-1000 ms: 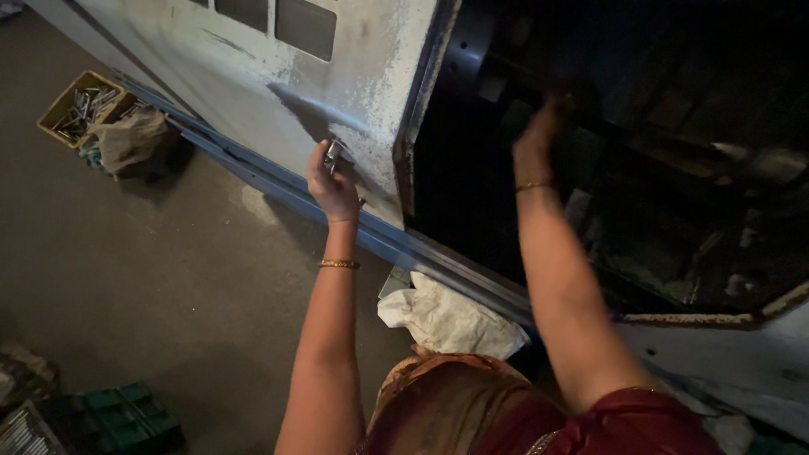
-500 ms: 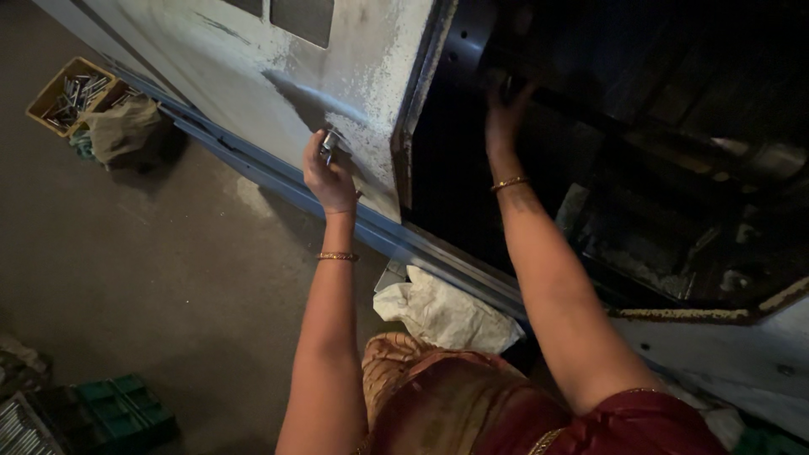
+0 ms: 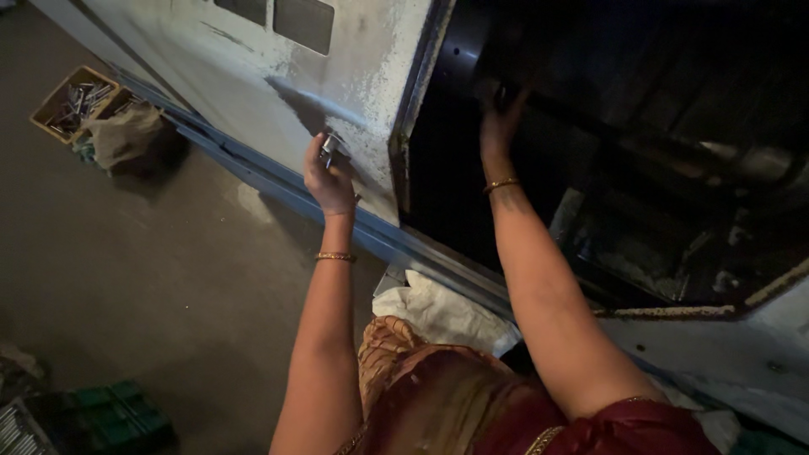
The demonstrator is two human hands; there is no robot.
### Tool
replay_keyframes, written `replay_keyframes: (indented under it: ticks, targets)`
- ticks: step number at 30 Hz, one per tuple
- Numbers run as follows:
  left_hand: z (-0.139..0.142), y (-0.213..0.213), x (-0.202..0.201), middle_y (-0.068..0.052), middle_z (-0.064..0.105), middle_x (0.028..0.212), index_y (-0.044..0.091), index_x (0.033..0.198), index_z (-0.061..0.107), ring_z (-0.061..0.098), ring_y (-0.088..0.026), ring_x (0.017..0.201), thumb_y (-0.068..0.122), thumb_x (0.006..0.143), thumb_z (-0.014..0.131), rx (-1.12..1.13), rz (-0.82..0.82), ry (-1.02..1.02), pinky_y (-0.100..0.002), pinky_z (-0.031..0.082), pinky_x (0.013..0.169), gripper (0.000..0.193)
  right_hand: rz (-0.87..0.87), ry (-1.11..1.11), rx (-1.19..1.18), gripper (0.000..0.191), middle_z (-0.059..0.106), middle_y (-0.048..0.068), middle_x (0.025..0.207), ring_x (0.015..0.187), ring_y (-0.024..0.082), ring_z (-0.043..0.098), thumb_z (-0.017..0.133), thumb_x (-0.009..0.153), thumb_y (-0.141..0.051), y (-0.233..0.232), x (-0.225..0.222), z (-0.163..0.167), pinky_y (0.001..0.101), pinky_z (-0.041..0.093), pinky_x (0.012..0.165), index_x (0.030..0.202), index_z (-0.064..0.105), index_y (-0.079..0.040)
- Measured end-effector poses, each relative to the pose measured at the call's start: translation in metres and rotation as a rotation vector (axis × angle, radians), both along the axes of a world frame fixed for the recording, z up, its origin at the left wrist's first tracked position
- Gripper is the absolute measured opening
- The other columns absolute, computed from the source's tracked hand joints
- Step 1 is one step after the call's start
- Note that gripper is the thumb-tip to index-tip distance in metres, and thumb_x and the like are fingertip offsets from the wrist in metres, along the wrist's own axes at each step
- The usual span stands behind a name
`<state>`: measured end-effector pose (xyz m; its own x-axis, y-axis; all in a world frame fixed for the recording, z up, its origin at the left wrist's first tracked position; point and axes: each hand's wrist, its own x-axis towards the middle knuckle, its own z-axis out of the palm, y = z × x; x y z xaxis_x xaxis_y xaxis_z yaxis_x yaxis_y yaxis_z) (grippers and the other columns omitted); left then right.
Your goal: The person opens a machine door, wipes the interior with a cloth, and then uses a metal rod to scrape and clean the gridded surface on the door. They repeatedly open and close the door while cleaning different sections.
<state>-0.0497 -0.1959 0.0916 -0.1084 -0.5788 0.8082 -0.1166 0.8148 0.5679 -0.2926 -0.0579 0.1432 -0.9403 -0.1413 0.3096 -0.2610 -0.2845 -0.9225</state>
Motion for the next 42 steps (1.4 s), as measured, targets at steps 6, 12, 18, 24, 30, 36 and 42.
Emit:
replay_keyframes:
  ticks: [6,12,18,24,30,36,42]
  targets:
    - [0.003,0.000,-0.001,-0.017,0.067,0.131,0.008,0.138,0.055,0.069,-0.036,0.121,-0.017,0.089,0.057,0.056,0.005,-0.031,-0.042,0.056,0.104,0.055,-0.053,-0.001,0.145,0.097,0.033,0.021,0.167,0.152,0.029,0.036,0.082,0.098,-0.025,0.001,-0.002,-0.001,0.0374,0.029,0.126,0.164,0.015,-0.001]
    - [0.008,0.002,-0.002,-0.019,0.066,0.132,0.006,0.139,0.053,0.069,-0.036,0.120,-0.020,0.084,0.048,0.052,-0.037,0.013,-0.043,0.058,0.103,0.062,0.038,-0.065,0.025,0.106,0.028,0.021,0.166,0.150,0.032,0.035,0.081,0.093,-0.027,-0.001,-0.003,-0.001,0.0383,0.029,0.124,0.163,0.006,-0.002]
    - [0.011,0.006,-0.003,-0.017,0.068,0.130,0.007,0.139,0.055,0.072,-0.029,0.116,-0.020,0.088,0.048,0.130,-0.042,0.007,-0.038,0.063,0.099,0.059,0.041,0.034,0.051,0.106,0.038,0.021,0.164,0.150,0.031,0.040,0.084,0.093,-0.024,0.005,-0.003,-0.001,0.0383,0.029,0.126,0.164,0.007,-0.005]
    - [0.017,0.005,-0.008,-0.013,0.071,0.116,0.006,0.131,0.056,0.073,-0.026,0.103,-0.011,0.093,0.063,0.131,-0.039,0.058,-0.037,0.060,0.089,0.042,-0.054,0.020,0.218,0.098,0.039,0.020,0.160,0.145,0.029,0.042,0.080,0.094,-0.023,0.003,0.002,0.016,0.0393,0.034,0.121,0.163,0.013,-0.006]
    - [0.021,0.005,-0.009,-0.014,0.070,0.104,0.006,0.125,0.058,0.072,-0.029,0.091,-0.004,0.090,0.065,0.169,-0.046,0.012,-0.039,0.058,0.083,0.037,-0.145,0.063,0.363,0.080,0.055,0.022,0.149,0.137,0.033,0.054,0.072,0.098,-0.025,0.004,0.009,0.033,0.0414,0.044,0.115,0.160,0.026,-0.004]
    - [0.014,0.003,-0.016,-0.016,0.069,0.106,0.005,0.124,0.059,0.070,-0.034,0.092,-0.005,0.089,0.059,0.193,-0.037,-0.011,-0.041,0.057,0.083,0.037,-0.112,0.214,0.407,0.080,0.044,0.027,0.154,0.140,0.039,0.045,0.062,0.107,-0.028,0.028,0.027,0.011,0.0450,0.037,0.115,0.162,0.011,0.002]
    - [0.002,-0.003,-0.028,-0.018,0.069,0.106,0.005,0.123,0.059,0.068,-0.038,0.093,0.002,0.092,0.067,0.168,-0.008,-0.003,-0.044,0.056,0.082,0.032,0.036,-0.140,0.445,0.045,0.063,0.016,0.124,0.113,0.026,0.060,0.070,0.097,-0.026,0.091,0.081,-0.051,0.0379,0.048,0.095,0.130,0.055,0.000]
